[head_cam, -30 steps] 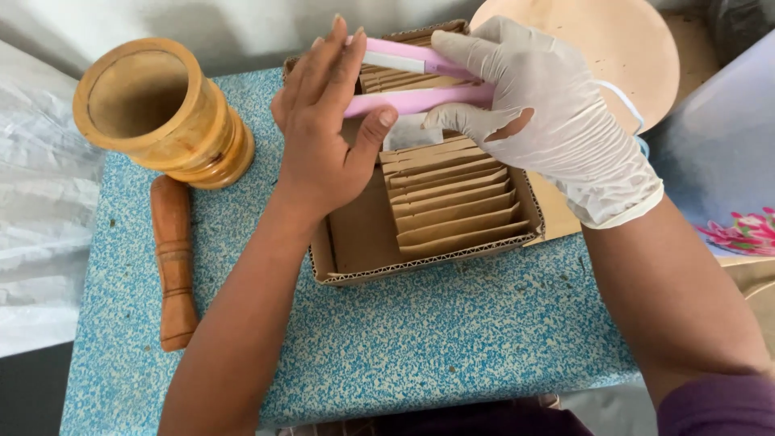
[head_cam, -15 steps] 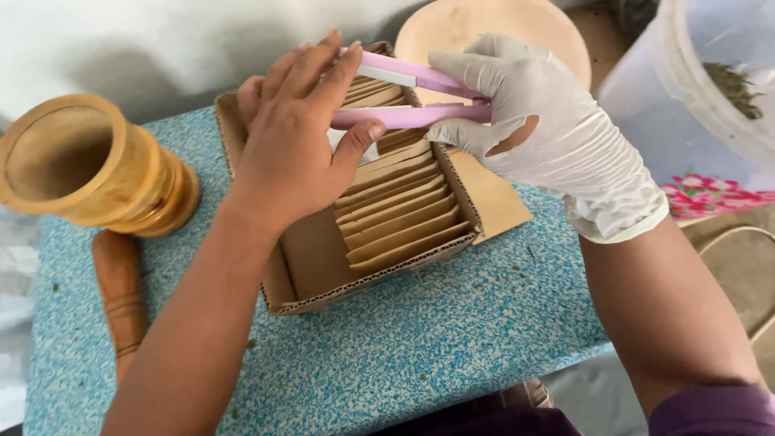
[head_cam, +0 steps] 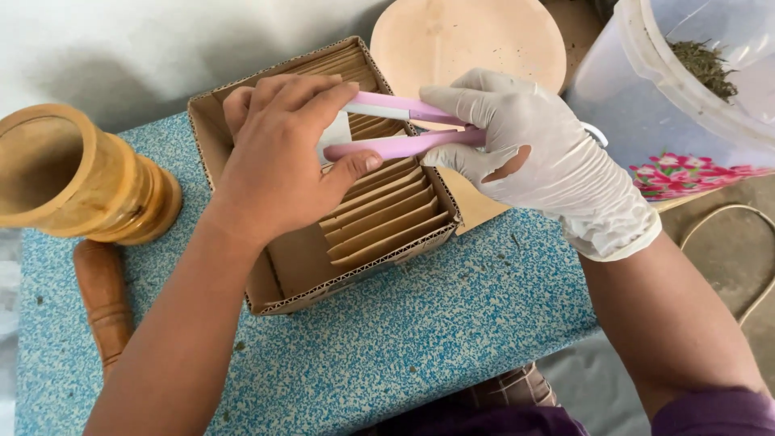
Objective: Sealing small tea bags with a handheld heat sealer and organizing them into paper pouches.
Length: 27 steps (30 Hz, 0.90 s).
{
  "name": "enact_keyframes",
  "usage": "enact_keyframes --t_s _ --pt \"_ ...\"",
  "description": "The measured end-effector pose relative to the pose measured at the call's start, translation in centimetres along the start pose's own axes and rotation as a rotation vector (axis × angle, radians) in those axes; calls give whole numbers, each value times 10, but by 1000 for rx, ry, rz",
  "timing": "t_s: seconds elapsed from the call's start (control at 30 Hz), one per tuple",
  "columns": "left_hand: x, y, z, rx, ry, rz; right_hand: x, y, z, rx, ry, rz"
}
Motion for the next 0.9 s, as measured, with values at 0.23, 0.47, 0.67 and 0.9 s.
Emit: enact_keyframes --t_s 0.23,0.47,0.67,0.9 --pt "-6 -5 18 32 -35 -71 29 5 4 2 63 51" --pt "-7 20 62 41 -504 212 52 32 -18 -59 223 119" --pt "-19 19 78 -100 -793 315 55 54 -25 -153 326 242" --pt "-29 21 88 -339 -996 275 56 61 -31 -216 314 197"
Point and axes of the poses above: each hand's wrist, its own x-axis towards the middle knuckle, its own y-axis out of the palm, z = x × y, the point moved 8 cm from there along x, towards the middle knuckle, and after that the axes turned 4 degrees about -z, right-handed, at the moved point
